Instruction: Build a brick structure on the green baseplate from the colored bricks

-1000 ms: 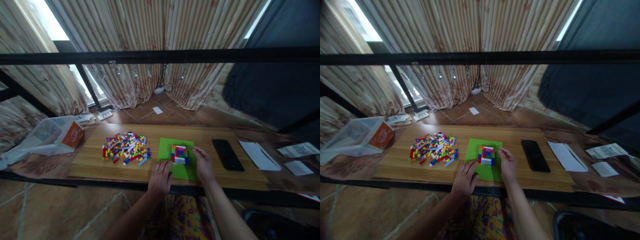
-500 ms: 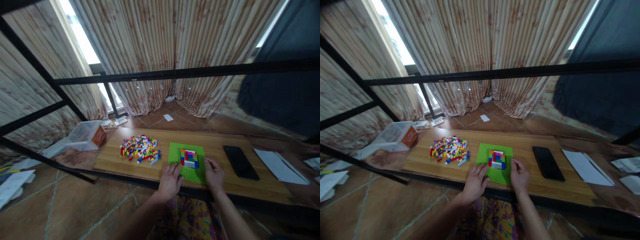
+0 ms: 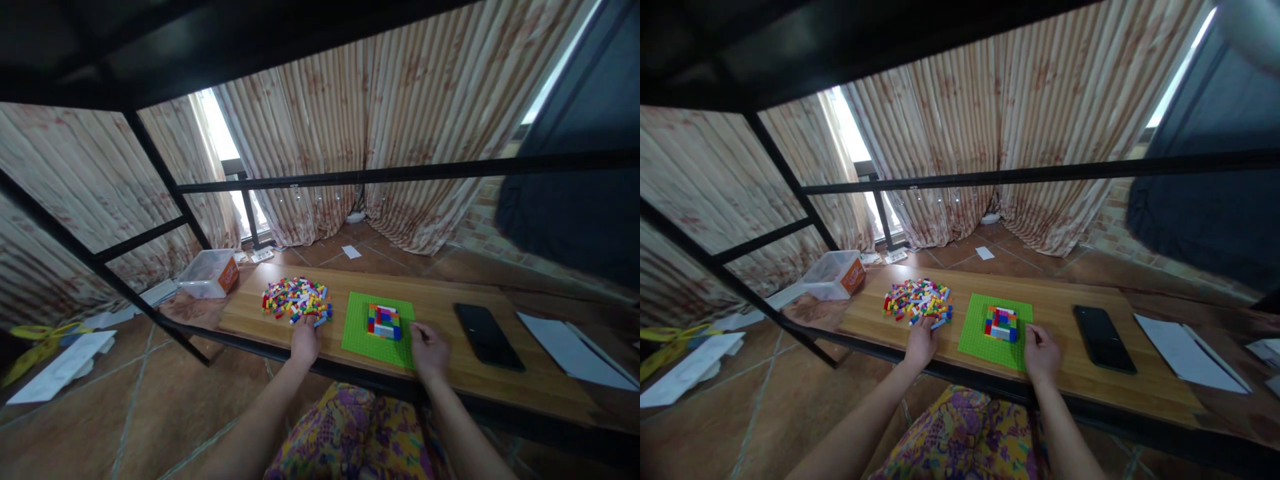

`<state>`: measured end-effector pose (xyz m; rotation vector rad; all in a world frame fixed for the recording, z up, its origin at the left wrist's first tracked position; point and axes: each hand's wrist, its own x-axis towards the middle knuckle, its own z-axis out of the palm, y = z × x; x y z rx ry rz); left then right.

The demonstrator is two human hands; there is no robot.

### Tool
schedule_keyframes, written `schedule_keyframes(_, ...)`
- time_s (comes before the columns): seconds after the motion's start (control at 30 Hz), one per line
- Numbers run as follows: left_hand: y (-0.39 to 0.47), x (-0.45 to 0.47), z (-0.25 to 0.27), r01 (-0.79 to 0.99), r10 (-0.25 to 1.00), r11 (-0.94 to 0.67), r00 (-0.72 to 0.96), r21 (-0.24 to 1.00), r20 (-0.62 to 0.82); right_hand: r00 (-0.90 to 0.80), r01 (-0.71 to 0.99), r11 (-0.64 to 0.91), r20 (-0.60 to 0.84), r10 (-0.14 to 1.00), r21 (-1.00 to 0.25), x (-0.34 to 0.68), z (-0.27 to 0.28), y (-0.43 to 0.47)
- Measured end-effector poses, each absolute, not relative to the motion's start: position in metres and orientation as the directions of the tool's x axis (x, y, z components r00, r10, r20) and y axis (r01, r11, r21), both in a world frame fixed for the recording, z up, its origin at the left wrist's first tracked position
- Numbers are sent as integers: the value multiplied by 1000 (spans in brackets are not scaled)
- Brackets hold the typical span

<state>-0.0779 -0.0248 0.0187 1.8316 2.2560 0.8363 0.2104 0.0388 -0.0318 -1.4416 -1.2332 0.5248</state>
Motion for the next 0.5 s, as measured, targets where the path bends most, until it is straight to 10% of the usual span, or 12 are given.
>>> schedule_keyframes(0.23, -18, -79, 20, 864, 941, 125, -260, 488, 218, 364, 338, 170, 295, 883, -926, 209, -33, 41)
schedule_keyframes(0.5, -26, -58, 28, 433, 890, 141, -450, 890, 78, 351, 272, 187, 278, 894, -944, 208, -31, 40)
